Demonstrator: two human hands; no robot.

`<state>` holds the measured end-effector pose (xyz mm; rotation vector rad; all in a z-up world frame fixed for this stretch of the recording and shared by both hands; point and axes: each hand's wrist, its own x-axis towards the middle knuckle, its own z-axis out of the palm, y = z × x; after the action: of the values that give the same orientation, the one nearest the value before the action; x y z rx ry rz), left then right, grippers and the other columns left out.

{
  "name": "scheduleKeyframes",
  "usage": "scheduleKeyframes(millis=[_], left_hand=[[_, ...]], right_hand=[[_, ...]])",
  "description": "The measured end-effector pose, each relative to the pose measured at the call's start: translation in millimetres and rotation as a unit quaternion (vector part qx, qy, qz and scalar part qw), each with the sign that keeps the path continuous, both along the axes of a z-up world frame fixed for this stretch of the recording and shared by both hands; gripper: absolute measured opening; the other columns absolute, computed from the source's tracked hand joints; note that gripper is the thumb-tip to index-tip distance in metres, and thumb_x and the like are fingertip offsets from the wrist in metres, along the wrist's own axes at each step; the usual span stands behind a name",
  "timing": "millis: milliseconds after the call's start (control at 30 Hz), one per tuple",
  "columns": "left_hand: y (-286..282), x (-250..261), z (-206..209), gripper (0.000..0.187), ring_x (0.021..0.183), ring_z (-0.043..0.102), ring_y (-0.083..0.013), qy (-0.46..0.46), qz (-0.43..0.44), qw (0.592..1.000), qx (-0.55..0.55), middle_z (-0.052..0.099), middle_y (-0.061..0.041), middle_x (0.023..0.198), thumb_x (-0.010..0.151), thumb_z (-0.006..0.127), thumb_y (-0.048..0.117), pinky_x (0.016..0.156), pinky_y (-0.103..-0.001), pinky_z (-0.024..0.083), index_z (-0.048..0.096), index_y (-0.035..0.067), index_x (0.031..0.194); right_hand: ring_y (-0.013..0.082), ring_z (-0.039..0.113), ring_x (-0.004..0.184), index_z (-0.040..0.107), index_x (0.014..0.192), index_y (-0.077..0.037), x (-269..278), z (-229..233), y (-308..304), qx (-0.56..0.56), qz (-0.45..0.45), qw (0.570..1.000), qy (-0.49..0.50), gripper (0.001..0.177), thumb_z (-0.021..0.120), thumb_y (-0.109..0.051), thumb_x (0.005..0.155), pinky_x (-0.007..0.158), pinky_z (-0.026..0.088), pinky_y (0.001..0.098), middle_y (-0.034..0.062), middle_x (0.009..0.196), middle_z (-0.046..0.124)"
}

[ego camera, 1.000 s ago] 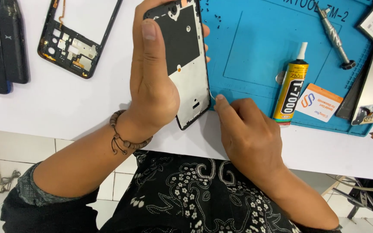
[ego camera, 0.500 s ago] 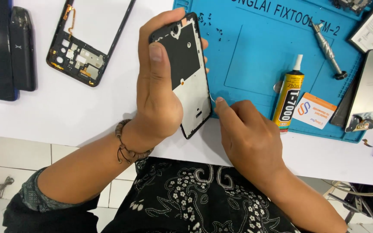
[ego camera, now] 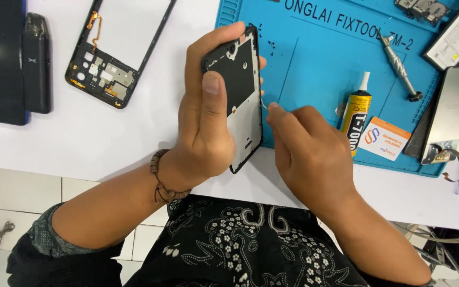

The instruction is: Repairing a mobile phone by prying open the case, inspecting internal parts, and applying adhesive for reassembly.

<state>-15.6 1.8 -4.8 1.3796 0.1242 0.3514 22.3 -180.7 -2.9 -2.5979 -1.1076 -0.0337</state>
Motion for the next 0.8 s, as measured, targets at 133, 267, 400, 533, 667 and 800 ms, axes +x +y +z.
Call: scheduleKeyframes(millis=[133, 267, 400, 533, 667, 800], left_hand=[[-0.5, -0.5, 0.9, 0.053, 0.127, 0.068, -0.028, 0.008, 0.018, 1.0, 0.001, 0.049, -0.011, 0.144, 0.116, 0.028, 0.047, 0.106, -0.038, 0.065, 0.04, 0.009, 0.15], [1.5, -0.7, -1.4, 0.05, 0.128, 0.066, -0.0271, -0.011, 0.006, 1.0, 0.011, 0.054, -0.016, 0.144, 0.117, 0.027, 0.045, 0.108, -0.037, 0.064, 0.038, 0.01, 0.152], [0.0, -3.7, 0.4, 0.049, 0.13, 0.065, -0.0272, -0.013, -0.002, 1.0, 0.011, 0.054, -0.017, 0.144, 0.117, 0.028, 0.042, 0.113, -0.038, 0.063, 0.037, 0.009, 0.152], [0.4, -3.3, 0.9, 0.05, 0.125, 0.065, -0.0266, -0.018, 0.01, 1.0, 0.012, 0.057, -0.019, 0.137, 0.117, 0.027, 0.043, 0.111, -0.037, 0.061, 0.038, 0.008, 0.151], [-1.4, -6.6, -1.5, 0.051, 0.128, 0.065, -0.0266, -0.02, -0.004, 0.999, 0.032, 0.054, -0.017, 0.143, 0.117, 0.026, 0.042, 0.113, -0.038, 0.062, 0.037, 0.007, 0.153], [-0.2, -5.1, 1.2, 0.051, 0.127, 0.065, -0.027, -0.017, 0.008, 0.999, 0.034, 0.056, -0.018, 0.142, 0.116, 0.027, 0.041, 0.113, -0.038, 0.06, 0.037, 0.005, 0.151]], right_hand=[[0.0306, 0.049, 0.059, 0.068, 0.124, -0.007, 3.1, -1.9, 2.3, 0.031, 0.013, 0.999, -0.012, 0.017, 0.069, -0.008, 0.108, 0.048, 0.043, 0.0415, 0.01, 0.088, 0.059], [0.0311, 0.051, 0.058, 0.069, 0.123, -0.009, 7.4, 3.8, 3.8, 0.012, 0.017, 1.0, -0.014, 0.017, 0.068, -0.008, 0.106, 0.047, 0.045, 0.0421, 0.0086, 0.087, 0.059], [0.0303, 0.05, 0.06, 0.068, 0.118, -0.004, 17.4, 11.6, 15.8, 0.048, 0.021, 0.999, -0.008, 0.01, 0.066, -0.005, 0.108, 0.048, 0.04, 0.0417, 0.0103, 0.081, 0.054], [0.0309, 0.047, 0.057, 0.067, 0.121, -0.009, 12.0, 9.9, 10.2, 0.022, 0.01, 1.0, 0.005, 0.014, 0.067, -0.008, 0.107, 0.047, 0.042, 0.0417, 0.0079, 0.082, 0.054], [0.0286, 0.049, 0.058, 0.068, 0.116, -0.005, 21.4, 18.2, 20.0, 0.053, 0.016, 0.998, 0.02, 0.009, 0.066, -0.004, 0.108, 0.047, 0.038, 0.0409, 0.01, 0.078, 0.053], [0.0317, 0.05, 0.059, 0.067, 0.121, -0.006, 20.4, 12.7, 18.6, 0.05, 0.011, 0.999, 0.008, 0.014, 0.067, -0.007, 0.107, 0.047, 0.038, 0.0424, 0.0106, 0.08, 0.056]])
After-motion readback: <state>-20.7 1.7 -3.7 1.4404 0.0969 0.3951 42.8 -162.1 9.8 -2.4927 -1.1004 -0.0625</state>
